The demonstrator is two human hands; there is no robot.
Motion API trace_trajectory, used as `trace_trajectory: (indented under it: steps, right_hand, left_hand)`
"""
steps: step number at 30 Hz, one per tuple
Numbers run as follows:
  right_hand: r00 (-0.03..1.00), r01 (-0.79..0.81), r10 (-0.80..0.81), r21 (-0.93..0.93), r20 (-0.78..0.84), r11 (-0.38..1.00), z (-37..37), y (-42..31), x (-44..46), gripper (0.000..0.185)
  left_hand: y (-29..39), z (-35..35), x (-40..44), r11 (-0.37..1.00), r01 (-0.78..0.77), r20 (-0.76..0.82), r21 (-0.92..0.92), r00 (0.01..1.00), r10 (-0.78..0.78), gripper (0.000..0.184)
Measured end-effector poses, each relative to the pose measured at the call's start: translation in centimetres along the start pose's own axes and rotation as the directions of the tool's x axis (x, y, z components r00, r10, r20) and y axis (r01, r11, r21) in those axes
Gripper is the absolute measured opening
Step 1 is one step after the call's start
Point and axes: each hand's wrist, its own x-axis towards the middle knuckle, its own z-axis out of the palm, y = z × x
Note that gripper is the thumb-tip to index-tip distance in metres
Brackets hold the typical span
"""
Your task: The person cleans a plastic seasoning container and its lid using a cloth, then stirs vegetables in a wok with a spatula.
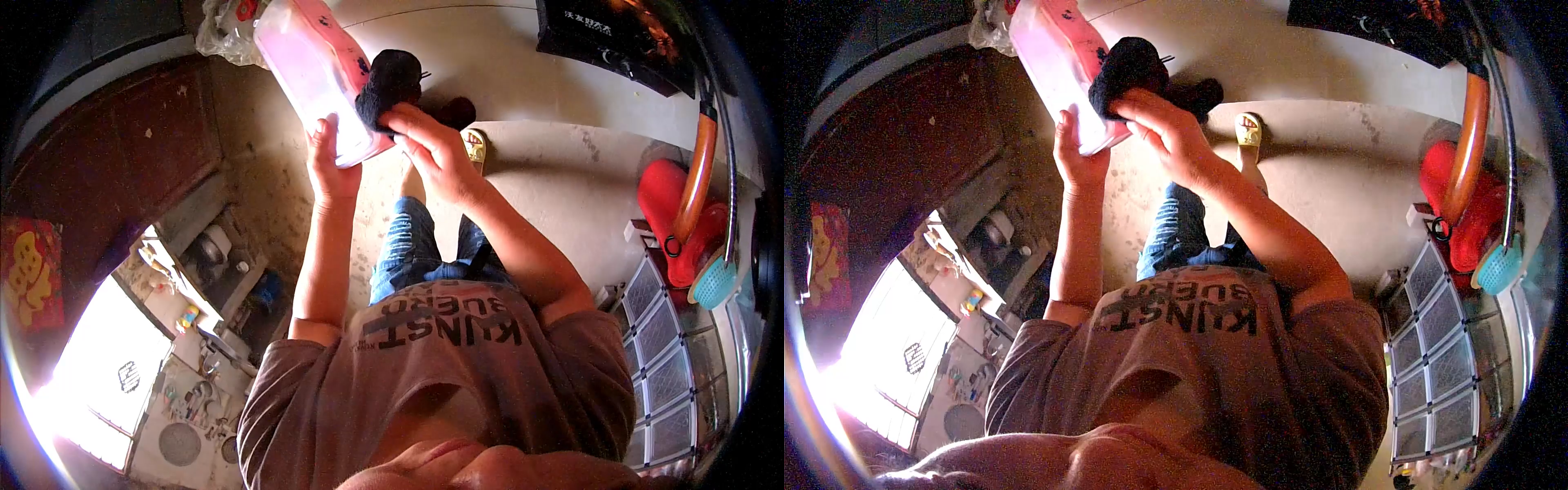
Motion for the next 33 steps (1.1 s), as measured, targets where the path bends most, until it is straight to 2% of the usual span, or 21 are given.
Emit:
trace_trajectory:
  steps: [4,5,8,9,10,12,14,16,17,18,19,20,22,24,26,28,29,30,31,32,33]
  right_hand:
    - [0.999,0.008,-0.009,0.036,0.034,0.999,0.6,-0.7,0.6,0.03]
    - [1.0,0.0,-0.003,0.071,0.029,0.997,0.9,-0.8,0.8,0.03]
    - [0.998,-0.056,0.059,0.075,-0.032,0.996,1.7,-0.1,3.2,0.032]
    - [0.976,-0.196,0.211,0.18,-0.064,0.964,1.4,-0.1,4.1,0.033]
    - [0.966,-0.207,0.241,0.291,-0.089,0.934,0.8,-0.2,5.5,0.032]
    - [0.948,-0.172,0.253,0.36,-0.192,0.917,-1.2,-1.0,8.3,0.036]
    - [0.901,-0.167,0.23,0.197,-0.368,0.966,-3.7,-1.1,11.1,0.036]
    - [0.875,-0.034,-0.061,-0.186,-0.48,0.982,-6.2,1.4,13.6,0.041]
    - [0.88,-0.038,-0.185,-0.453,-0.438,0.891,-7.6,5.0,14.5,0.046]
    - [0.883,-0.037,-0.296,-0.684,-0.364,0.729,-8.1,8.8,14.8,0.05]
    - [0.915,-0.148,-0.125,-0.608,-0.384,0.78,-7.6,10.5,14.9,0.058]
    - [0.929,-0.181,-0.098,-0.671,-0.356,0.719,-6.8,11.1,16.1,0.068]
    - [0.947,-0.17,-0.156,-0.848,-0.282,0.502,-4.7,10.4,16.9,0.074]
    - [0.963,-0.141,-0.12,-0.833,-0.24,0.536,-1.9,10.4,19.0,0.08]
    - [0.997,0.073,-0.025,-0.745,0.075,0.664,0.5,9.2,20.0,0.086]
    - [0.947,0.319,-0.171,-0.717,0.273,0.62,4.3,9.2,17.8,0.038]
    - [0.889,0.456,-0.308,-0.601,0.338,0.656,6.2,12.1,15.9,0.036]
    - [0.834,0.55,-0.368,-0.554,0.412,0.625,7.4,12.6,13.8,0.03]
    - [0.824,0.543,-0.325,-0.487,0.463,0.684,8.3,12.7,10.4,0.027]
    - [0.748,0.622,-0.318,-0.449,0.583,0.641,8.7,12.1,8.1,0.021]
    - [0.724,0.58,-0.262,-0.357,0.638,0.732,8.6,10.4,6.1,0.013]
  left_hand:
    - [2.0,0.0,-1.1,0.995,-0.027,0.095,0.101,0.995,0.018,0.06]
    - [2.7,-0.2,-1.5,0.999,0.022,0.096,0.041,0.995,-0.026,0.062]
    - [3.7,0.1,-3.1,0.99,-0.048,0.064,0.133,0.997,0.04,0.066]
    - [4.0,-0.4,-3.4,0.99,-0.058,0.066,0.127,0.997,0.05,0.066]
    - [4.2,-1.5,-3.7,0.992,-0.043,0.069,0.119,0.997,0.035,0.069]
    - [4.8,-2.0,-4.4,0.995,-0.028,0.045,0.092,0.999,0.024,0.073]
    - [5.8,-2.5,-4.9,0.999,-0.033,0.025,0.016,0.999,0.033,0.07]
    - [6.7,-3.8,-5.1,0.999,-0.043,0.008,0.014,0.999,0.043,0.069]
    - [7.0,-4.5,-5.2,0.996,-0.067,0.008,0.05,0.998,0.067,0.072]
    - [7.2,-4.9,-5.1,0.992,-0.093,0.01,0.085,0.996,0.092,0.075]
    - [7.2,-5.4,-4.9,0.992,-0.1,0.009,0.076,0.995,0.099,0.075]
    - [7.2,-6.0,-4.8,0.993,-0.101,-0.007,0.053,0.995,0.102,0.075]
    - [7.4,-6.6,-4.7,0.995,-0.095,-0.029,0.031,0.995,0.096,0.075]
    - [7.5,-6.7,-4.7,0.998,-0.049,-0.001,-0.028,0.999,0.049,0.074]
    - [7.5,-7.5,-4.5,0.999,-0.042,0.032,-0.035,0.999,0.043,0.073]
    - [7.9,-7.3,-4.2,0.998,-0.041,0.073,-0.042,0.996,0.044,0.072]
    - [8.2,-7.3,-4.2,0.996,-0.023,0.062,-0.082,0.998,0.029,0.073]
    - [8.6,-7.5,-4.2,0.993,-0.006,0.053,-0.122,0.999,0.012,0.074]
    - [8.9,-7.4,-4.0,0.992,-0.023,0.054,-0.126,0.998,0.03,0.076]
    - [9.4,-7.4,-3.8,0.993,-0.035,0.056,-0.117,0.998,0.042,0.076]
    - [9.9,-7.5,-3.6,0.991,-0.027,0.065,-0.128,0.997,0.036,0.078]
